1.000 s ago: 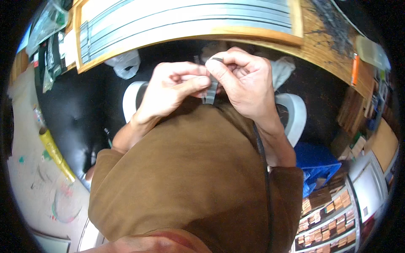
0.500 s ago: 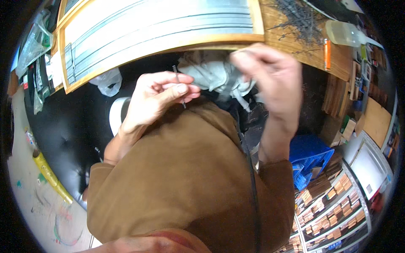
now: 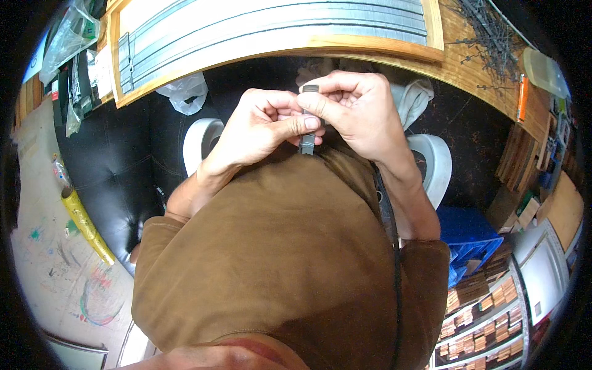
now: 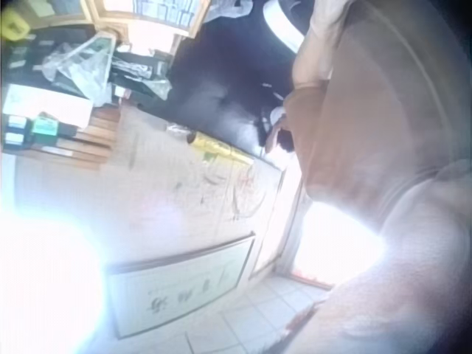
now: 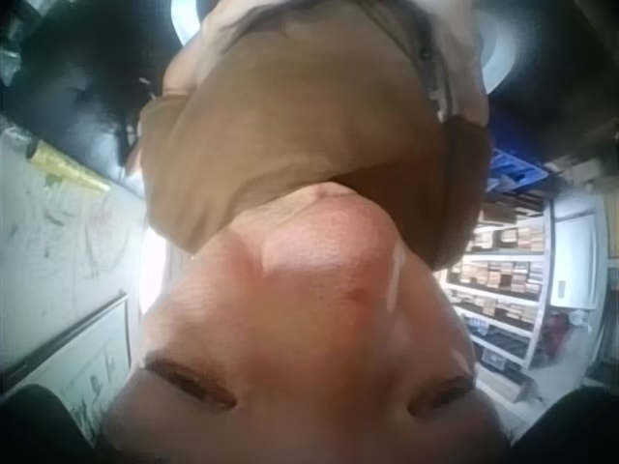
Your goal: The person holds a small metal bracket and repeatedly inserts and removes a pin or clip to join or separate its parts. The hands manipulate the bracket and pin continuously without completing a final assembly.
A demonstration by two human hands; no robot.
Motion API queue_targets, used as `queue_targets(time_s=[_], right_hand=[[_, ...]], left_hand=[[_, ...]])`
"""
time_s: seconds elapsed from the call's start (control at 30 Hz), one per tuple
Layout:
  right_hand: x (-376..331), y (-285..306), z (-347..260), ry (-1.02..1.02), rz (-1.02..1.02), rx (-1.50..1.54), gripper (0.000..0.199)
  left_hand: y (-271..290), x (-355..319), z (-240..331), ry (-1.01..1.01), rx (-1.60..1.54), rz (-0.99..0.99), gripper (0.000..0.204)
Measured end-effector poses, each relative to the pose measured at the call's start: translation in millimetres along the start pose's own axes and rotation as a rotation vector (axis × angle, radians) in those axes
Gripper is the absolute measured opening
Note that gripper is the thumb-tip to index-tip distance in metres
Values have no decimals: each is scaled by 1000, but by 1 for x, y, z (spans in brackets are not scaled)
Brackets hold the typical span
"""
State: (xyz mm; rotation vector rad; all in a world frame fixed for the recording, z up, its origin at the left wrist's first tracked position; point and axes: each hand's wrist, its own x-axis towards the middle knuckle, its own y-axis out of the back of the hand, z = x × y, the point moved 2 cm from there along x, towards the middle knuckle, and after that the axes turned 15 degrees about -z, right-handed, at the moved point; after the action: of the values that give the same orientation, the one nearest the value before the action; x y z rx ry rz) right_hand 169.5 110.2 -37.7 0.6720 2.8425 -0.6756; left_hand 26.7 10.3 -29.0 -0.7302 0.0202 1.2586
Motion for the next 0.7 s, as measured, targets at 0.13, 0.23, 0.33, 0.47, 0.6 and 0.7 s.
queue_targets(time_s=[0.13,0.23,0.33,0.47,0.6,0.7], right_hand=[[4,4,-1,-18,9,37,17],[7,4,0,-17,33,55,18],[11,2,3,-9,77,79,19],[13,0,-2,-57,38,73,19],[15,1,1,-36,61,146,17],[16,-1,3,-18,80,213,16]], left_hand=[[0,4,0,-24,-16,7,16],[2,3,2,-3,-17,22,17],[4,5,13,43,-22,25,17],[7,6,18,23,-110,39,18],[9,11,22,22,-189,46,19],[15,14,19,-4,-203,10,20]])
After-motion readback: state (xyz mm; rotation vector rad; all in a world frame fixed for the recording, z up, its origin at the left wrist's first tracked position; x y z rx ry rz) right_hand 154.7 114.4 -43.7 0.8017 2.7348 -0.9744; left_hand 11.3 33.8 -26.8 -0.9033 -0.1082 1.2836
